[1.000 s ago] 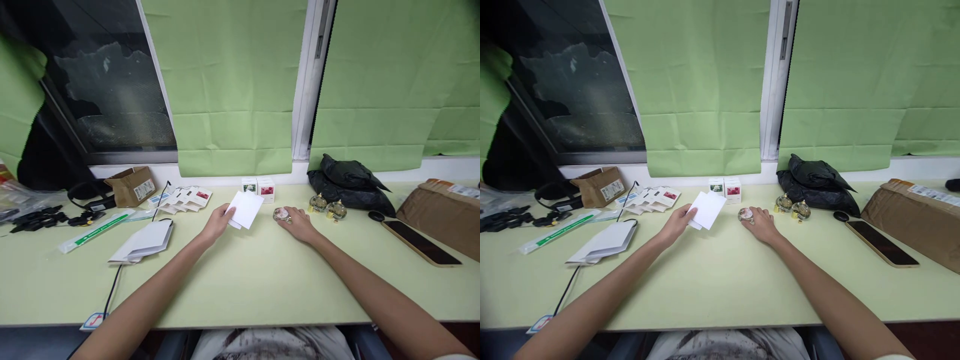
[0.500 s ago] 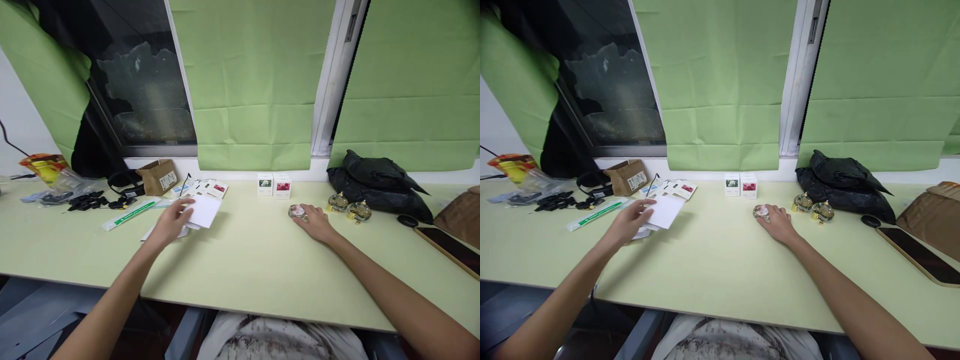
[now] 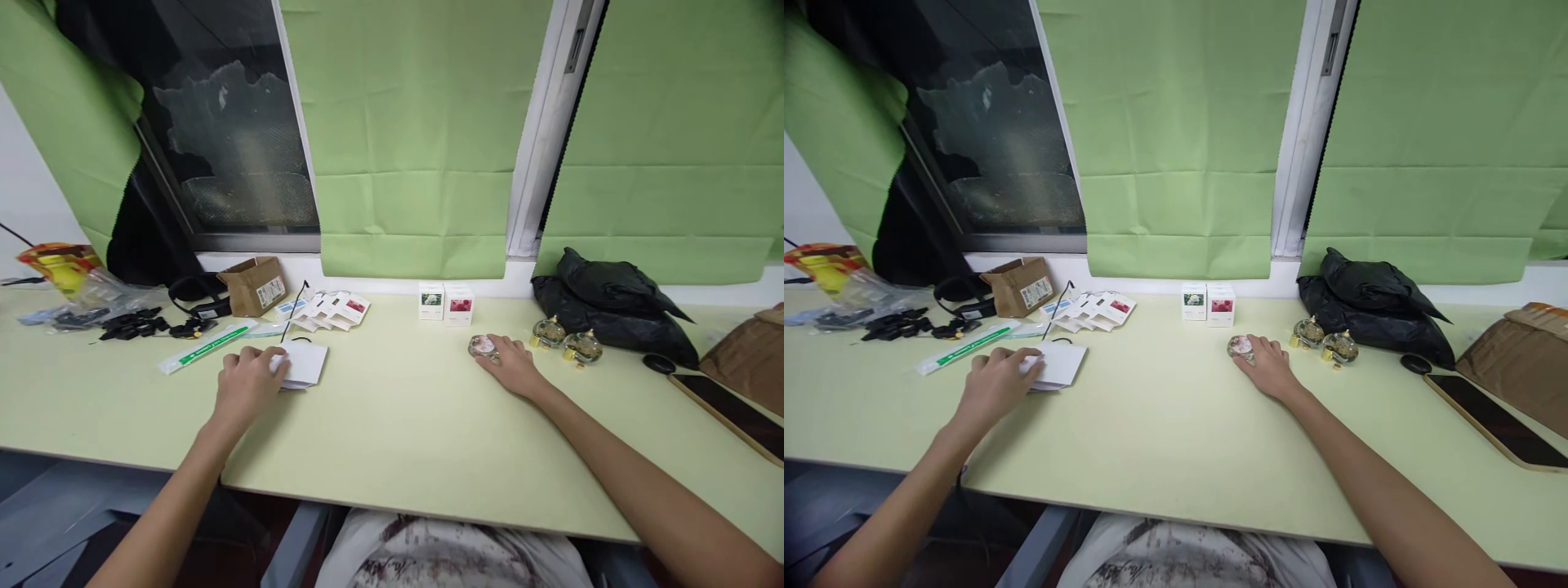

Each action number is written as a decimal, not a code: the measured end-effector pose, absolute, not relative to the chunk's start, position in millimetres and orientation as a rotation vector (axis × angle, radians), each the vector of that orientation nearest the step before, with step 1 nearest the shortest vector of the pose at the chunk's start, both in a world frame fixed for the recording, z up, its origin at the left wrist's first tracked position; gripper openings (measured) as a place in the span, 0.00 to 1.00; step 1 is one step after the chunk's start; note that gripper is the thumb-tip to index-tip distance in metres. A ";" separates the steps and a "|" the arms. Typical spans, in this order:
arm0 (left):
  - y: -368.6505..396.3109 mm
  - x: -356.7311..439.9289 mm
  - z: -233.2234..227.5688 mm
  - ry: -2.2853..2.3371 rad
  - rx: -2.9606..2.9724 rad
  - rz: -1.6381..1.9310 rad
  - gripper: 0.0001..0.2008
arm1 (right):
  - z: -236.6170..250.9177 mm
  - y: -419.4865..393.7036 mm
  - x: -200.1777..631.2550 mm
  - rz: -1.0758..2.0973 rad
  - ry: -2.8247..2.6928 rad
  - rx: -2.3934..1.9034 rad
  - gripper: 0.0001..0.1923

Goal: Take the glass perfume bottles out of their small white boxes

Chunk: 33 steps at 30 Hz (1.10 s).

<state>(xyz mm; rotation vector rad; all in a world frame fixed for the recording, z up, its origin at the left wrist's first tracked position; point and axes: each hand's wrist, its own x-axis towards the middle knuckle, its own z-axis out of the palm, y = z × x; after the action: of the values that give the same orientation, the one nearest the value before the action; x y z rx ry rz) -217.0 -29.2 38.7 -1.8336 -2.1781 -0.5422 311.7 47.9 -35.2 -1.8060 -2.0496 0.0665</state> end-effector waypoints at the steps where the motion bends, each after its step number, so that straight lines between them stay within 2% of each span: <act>1: -31.7 -211.5 36.3 -2.158 -1.778 -0.472 0.25 | -35.2 47.9 311.7 0.066 -2.048 -1.809 0.35; 9: -42.5 -162.4 16.8 -1.772 -1.915 -0.342 0.22 | -37.2 48.1 312.0 0.048 -2.061 -1.803 0.34; 20: -39.2 -165.0 12.8 -1.819 -1.865 -0.289 0.21 | -37.7 48.8 312.2 0.038 -2.064 -1.818 0.34; 24: -34.7 -140.5 23.1 -1.773 -1.988 -0.498 0.22 | -37.2 49.1 312.4 0.063 -2.045 -1.793 0.33; 29: -21.9 -73.6 30.8 -1.705 -2.612 -0.907 0.22 | -22.6 37.4 306.9 0.279 -2.010 -1.574 0.37; 33: 0.7 -19.1 19.3 -1.643 -3.039 -1.067 0.28 | -1.7 19.9 295.0 0.520 -2.058 -1.267 0.28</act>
<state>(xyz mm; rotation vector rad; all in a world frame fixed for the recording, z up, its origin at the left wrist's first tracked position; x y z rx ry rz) -19.1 0.7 19.3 -3.0385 -1.6427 -1.0675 295.0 19.9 -1.7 -1.2672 -2.0583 0.5197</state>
